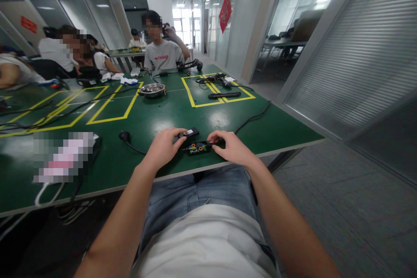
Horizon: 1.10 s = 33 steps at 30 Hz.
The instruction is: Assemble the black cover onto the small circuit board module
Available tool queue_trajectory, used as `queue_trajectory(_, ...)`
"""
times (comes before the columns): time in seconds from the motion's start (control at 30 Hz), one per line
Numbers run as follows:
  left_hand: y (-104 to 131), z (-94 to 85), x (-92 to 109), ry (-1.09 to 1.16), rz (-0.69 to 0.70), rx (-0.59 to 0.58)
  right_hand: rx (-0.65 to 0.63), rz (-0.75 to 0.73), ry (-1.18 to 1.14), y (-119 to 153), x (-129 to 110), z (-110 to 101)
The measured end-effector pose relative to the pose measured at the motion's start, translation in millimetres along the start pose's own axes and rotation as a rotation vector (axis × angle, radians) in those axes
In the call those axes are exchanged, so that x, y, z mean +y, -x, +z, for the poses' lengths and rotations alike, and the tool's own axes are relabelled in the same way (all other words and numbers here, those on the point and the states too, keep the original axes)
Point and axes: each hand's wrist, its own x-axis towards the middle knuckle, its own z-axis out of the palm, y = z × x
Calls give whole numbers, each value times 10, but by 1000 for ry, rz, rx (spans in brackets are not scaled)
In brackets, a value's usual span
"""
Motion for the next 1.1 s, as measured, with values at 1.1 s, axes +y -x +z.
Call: queue_trajectory(1.1, 102, 18, 21, 64, 10, -26, 1, 17, 19, 7, -58, 24)
